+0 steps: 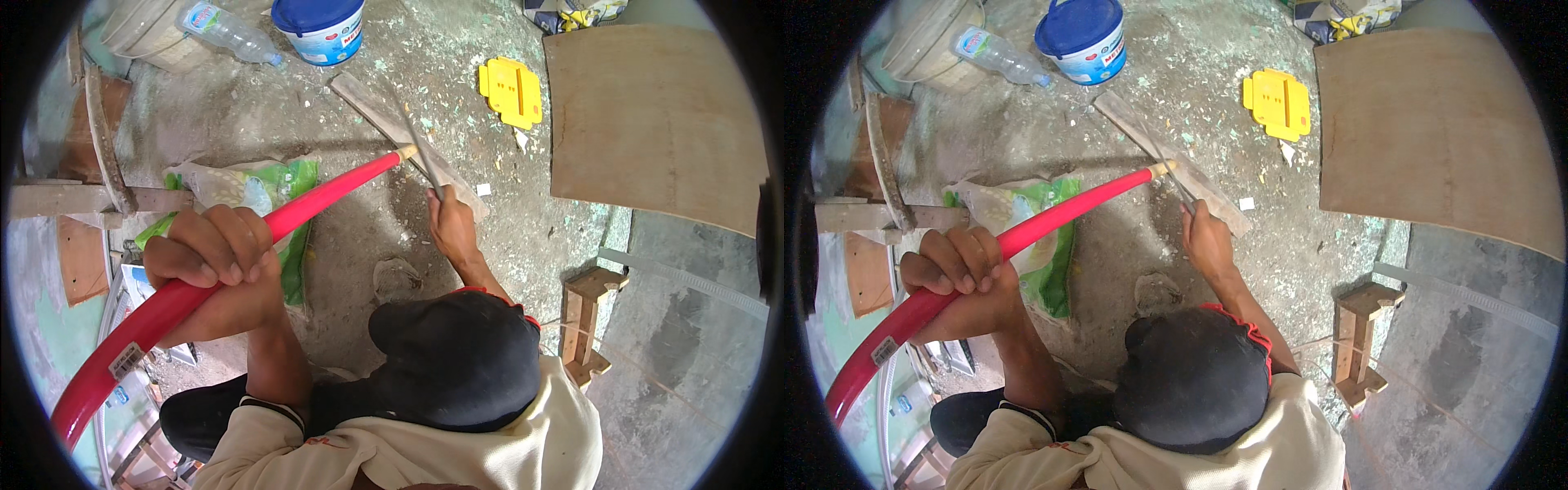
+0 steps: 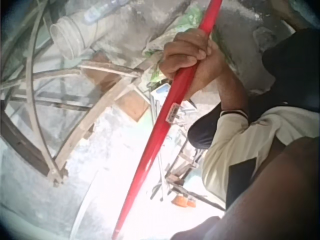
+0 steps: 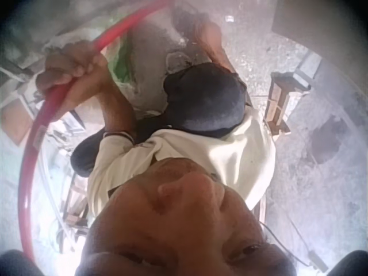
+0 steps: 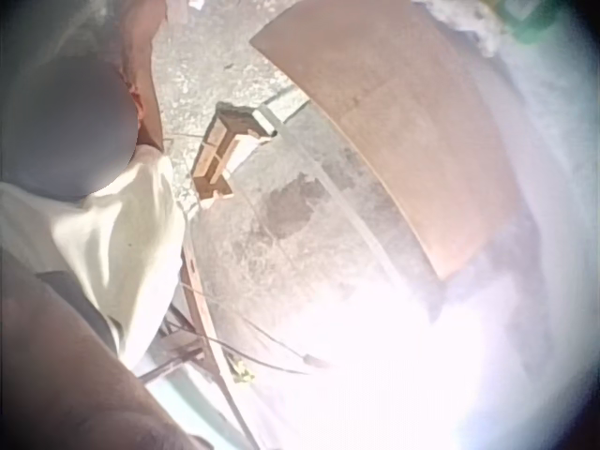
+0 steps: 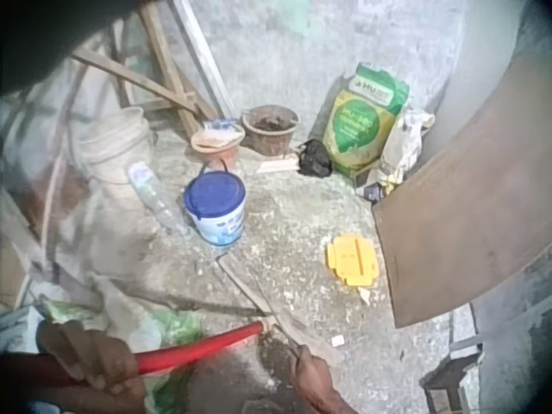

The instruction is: The person is sharpening a pink tool handle using a metal file. They hold the handle with one hand and use the file with the other to smooth the surface. The task is performed in a cluttered workshop environment.

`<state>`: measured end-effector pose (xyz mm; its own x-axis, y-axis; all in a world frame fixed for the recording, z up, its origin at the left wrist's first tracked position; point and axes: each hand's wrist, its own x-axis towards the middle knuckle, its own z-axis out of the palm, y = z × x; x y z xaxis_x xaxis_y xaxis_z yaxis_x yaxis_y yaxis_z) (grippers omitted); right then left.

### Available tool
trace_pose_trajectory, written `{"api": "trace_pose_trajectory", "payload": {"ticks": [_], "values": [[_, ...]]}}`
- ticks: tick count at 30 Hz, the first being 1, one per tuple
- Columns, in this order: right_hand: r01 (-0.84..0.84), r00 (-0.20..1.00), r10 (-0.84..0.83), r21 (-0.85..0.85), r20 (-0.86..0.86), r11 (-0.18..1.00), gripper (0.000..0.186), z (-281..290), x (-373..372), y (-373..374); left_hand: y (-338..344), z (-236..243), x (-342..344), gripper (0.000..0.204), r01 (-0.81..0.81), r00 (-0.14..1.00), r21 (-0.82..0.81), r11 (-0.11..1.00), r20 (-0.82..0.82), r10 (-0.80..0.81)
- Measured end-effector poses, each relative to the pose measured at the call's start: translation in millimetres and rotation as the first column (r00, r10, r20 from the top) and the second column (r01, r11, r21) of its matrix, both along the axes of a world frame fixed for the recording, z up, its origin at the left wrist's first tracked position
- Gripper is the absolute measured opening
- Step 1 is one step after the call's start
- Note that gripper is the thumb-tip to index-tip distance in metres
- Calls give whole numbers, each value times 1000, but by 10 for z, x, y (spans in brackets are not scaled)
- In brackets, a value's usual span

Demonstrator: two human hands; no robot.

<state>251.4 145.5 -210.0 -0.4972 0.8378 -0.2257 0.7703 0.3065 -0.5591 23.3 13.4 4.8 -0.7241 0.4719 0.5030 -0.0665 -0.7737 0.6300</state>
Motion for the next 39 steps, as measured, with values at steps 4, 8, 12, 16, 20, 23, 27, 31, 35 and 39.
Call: {"api": "trace_pose_trajectory", "payload": {"ticks": [4,8,12,16,20,23,27,31,35,39], "values": [[24,1000,-24,-2,-16,1000,35,-157,-16,183,-7,5,10,71,-19,999,12,1000,-35,20],[-23,988,29,44,-153,999,35,128,-91,-44,-78,-61,-46,72,59,998,17,998,-28,-58],[35,997,-35,-4,65,999,36,-202,101,107,-70,-46,-19,73,68,997,9,998,-22,-68],[64,988,-62,10,-143,998,38,307,-31,10,-20,-29,19,71,-7,1000,20,1000,-5,8],[35,999,-34,44,-28,998,39,-76,49,-3,-4,-34,13,71,90,996,31,995,-16,-90],[46,999,-47,39,26,998,39,-449,52,179,-25,-17,-49,71,136,989,30,990,-67,-134],[57,981,-48,43,-189,997,35,268,-100,6,-130,-76,-32,71,146,988,31,989,-61,-144],[43,998,-43,2,-41,999,36,-66,87,36,-36,-72,-3,70,137,990,27,990,-12,-137],[43,999,-45,-78,-22,996,36,52,-19,35,-177,-99,-53,70,173,983,28,984,-73,-171],[75,972,-67,25,-225,997,38,270,-89,-113,-142,-104,-29,69,159,986,20,987,-45,-158]]}}
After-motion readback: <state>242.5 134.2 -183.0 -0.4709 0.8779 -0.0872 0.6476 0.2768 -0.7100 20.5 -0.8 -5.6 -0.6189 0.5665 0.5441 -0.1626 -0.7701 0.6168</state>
